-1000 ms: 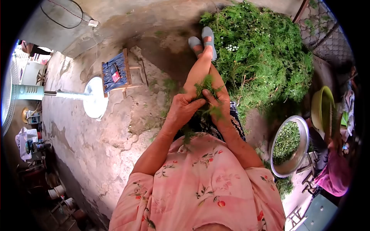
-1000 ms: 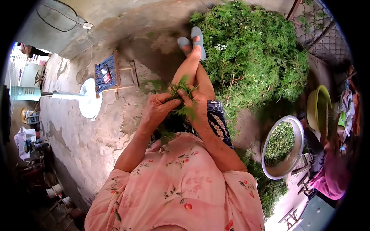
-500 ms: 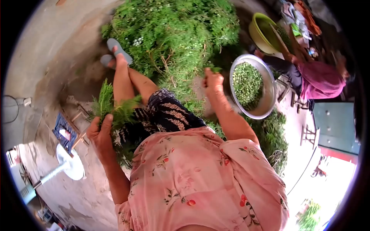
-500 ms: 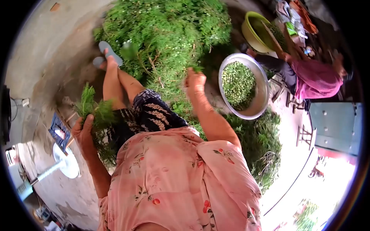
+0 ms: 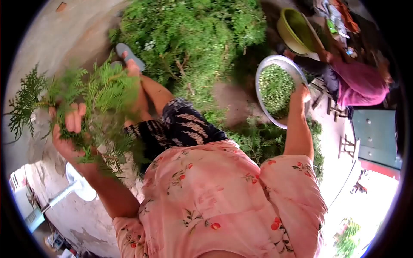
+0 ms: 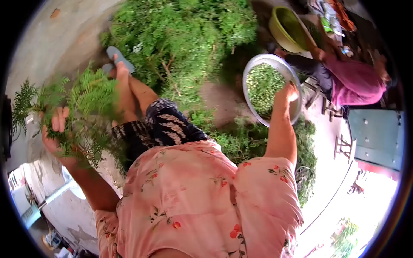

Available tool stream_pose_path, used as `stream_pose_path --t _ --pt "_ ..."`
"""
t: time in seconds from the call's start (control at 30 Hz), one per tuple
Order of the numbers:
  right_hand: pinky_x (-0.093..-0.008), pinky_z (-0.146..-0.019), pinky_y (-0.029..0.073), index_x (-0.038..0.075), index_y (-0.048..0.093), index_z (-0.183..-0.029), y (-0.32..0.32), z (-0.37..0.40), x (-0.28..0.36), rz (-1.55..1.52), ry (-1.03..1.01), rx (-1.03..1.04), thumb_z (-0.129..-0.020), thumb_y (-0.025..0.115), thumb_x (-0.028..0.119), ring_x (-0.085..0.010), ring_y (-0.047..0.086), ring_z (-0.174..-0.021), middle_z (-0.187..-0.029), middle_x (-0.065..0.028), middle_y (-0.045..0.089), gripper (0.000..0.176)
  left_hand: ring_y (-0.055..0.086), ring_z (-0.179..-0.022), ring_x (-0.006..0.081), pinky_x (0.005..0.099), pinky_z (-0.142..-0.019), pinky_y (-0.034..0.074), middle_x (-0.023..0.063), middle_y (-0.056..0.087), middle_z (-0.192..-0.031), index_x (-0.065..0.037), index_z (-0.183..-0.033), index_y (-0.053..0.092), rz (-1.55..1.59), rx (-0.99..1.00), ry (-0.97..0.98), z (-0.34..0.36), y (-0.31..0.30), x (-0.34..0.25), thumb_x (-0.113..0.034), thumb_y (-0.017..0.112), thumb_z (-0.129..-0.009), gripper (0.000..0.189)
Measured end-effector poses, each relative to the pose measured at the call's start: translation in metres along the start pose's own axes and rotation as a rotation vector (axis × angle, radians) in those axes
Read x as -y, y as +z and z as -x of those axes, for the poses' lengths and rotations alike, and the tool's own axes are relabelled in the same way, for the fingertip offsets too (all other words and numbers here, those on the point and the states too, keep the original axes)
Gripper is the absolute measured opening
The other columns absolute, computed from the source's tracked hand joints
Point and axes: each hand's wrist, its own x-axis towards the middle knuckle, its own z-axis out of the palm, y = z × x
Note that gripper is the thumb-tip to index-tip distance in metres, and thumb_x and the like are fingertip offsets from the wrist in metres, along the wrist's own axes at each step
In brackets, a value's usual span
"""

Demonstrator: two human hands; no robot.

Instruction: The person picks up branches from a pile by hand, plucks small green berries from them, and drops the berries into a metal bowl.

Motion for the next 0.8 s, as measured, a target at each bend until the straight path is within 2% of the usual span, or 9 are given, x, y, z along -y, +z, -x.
stream_pose_path --t 0.03,0.1,0.13,0.17,0.27,0.33,0.4,0.57,0.8 --pt "-0.0261 -0.081 0.048 0.01 0.06 -0.104 -0.096 0.02 0.036 0.06 0.156 0.327 -0.077 0.054 0.01 -0.0214 0.058 -0.101 -0.103 -0.0084 0.063 0.028 0.032 -0.056 0.0077 0.027 -0.072 0.03 -0.0046 0.033 -0.06 -0.007 -0.086 0.054 -0.035 -0.01 0.017 -0.008 -0.002 -0.002 -0.018 0.046 -0.085 0.014" --pt "-0.0366 -0.069 0.051 0.017 0.06 -0.103 0.022 0.008 -0.001 0.058 0.066 -0.018 -0.08 0.054 0.012 -0.0208 0.061 -0.093 -0.098 -0.004 0.063 0.025 0.031 -0.051 0.0088 0.0291 -0.069 0.029 -0.0063 0.032 -0.056 -0.009 -0.086 0.052 0.03 0.057 -0.074 -0.018 -0.016 -0.013 -0.019 0.041 -0.086 0.015" --pt "-0.0366 -0.067 0.051 0.019 0.06 -0.106 0.051 -0.008 -0.002 0.082 0.185 0.1 -0.083 0.052 0.017 -0.0198 0.062 -0.09 -0.098 -0.0025 0.064 0.024 0.032 -0.051 0.0086 0.0286 -0.07 0.03 -0.0058 0.034 -0.056 -0.011 -0.08 0.05 0.071 0.069 -0.044 -0.021 -0.016 -0.016 -0.02 0.04 -0.087 0.014" --pt "-0.0282 -0.07 0.051 0.004 0.064 -0.095 -0.038 0.023 0.034 0.253 0.056 0.231 -0.078 0.053 0.017 -0.0227 0.063 -0.082 -0.098 -0.0115 0.064 0.023 0.033 -0.052 0.0084 0.0281 -0.07 0.03 -0.0054 0.036 -0.056 -0.013 -0.074 0.048 0.12 0.092 -0.018 -0.024 -0.014 -0.015 -0.02 0.039 -0.087 0.017" --pt "-0.0289 -0.066 0.05 0.003 0.063 -0.094 0.043 0.014 0.03 -0.6 0.385 -0.083 -0.079 0.054 0.017 -0.0213 0.064 -0.076 -0.087 -0.01 0.066 0.023 0.037 -0.054 0.0084 0.0252 -0.071 0.031 -0.0026 0.04 -0.057 -0.013 -0.063 0.044 0.195 0.152 0.044 -0.027 -0.009 -0.01 -0.021 0.038 -0.089 0.028" --pt "-0.0334 -0.059 0.049 0.011 0.061 -0.096 0.039 0.018 0.048 -0.142 -0.165 0.183 -0.081 0.054 0.023 -0.021 0.064 -0.076 -0.085 -0.0069 0.065 0.021 0.037 -0.054 0.0086 0.0252 -0.07 0.032 -0.002 0.04 -0.057 -0.012 -0.063 0.044 0.274 0.126 0.09 -0.024 -0.004 -0.001 -0.02 0.037 -0.089 0.028" --pt "-0.0274 -0.062 0.045 0.002 0.063 -0.087 -0.004 0.051 0.103 -1.35 0.081 0.295 -0.08 0.051 0.009 -0.014 0.058 -0.068 -0.08 -0.0044 0.063 0.016 0.038 -0.054 0.0091 0.0254 -0.068 0.032 -0.0011 0.042 -0.058 -0.01 -0.066 0.045 0.379 0.097 0.136 -0.022 -0.013 0.006 -0.016 0.035 -0.09 0.027" --pt "-0.0264 -0.081 0.045 0.001 0.064 -0.098 -0.235 0.149 0.232 -1.781 -0.436 0.409 -0.083 0.058 0.011 -0.0145 0.057 -0.088 -0.094 -0.0072 0.063 0.019 0.039 -0.055 0.009 0.0248 -0.068 0.032 -0.0009 0.042 -0.059 -0.005 -0.079 0.05 0.46 0.161 0.183 -0.018 -0.004 0.025 -0.015 0.038 -0.089 0.019" --pt "-0.0445 -0.103 0.029 0.004 0.038 -0.13 -0.334 0.174 0.311 -1.771 -1.151 0.563 -0.067 0.066 0.056 -0.0326 0.038 -0.122 -0.126 -0.0204 0.045 0.086 0.037 -0.054 0.0101 0.0238 -0.068 0.035 0.0002 0.042 -0.061 0.0 -0.094 0.047 0.738 0.068 0.152 -0.007 0.0 0.041 -0.014 0.048 -0.086 0.016"
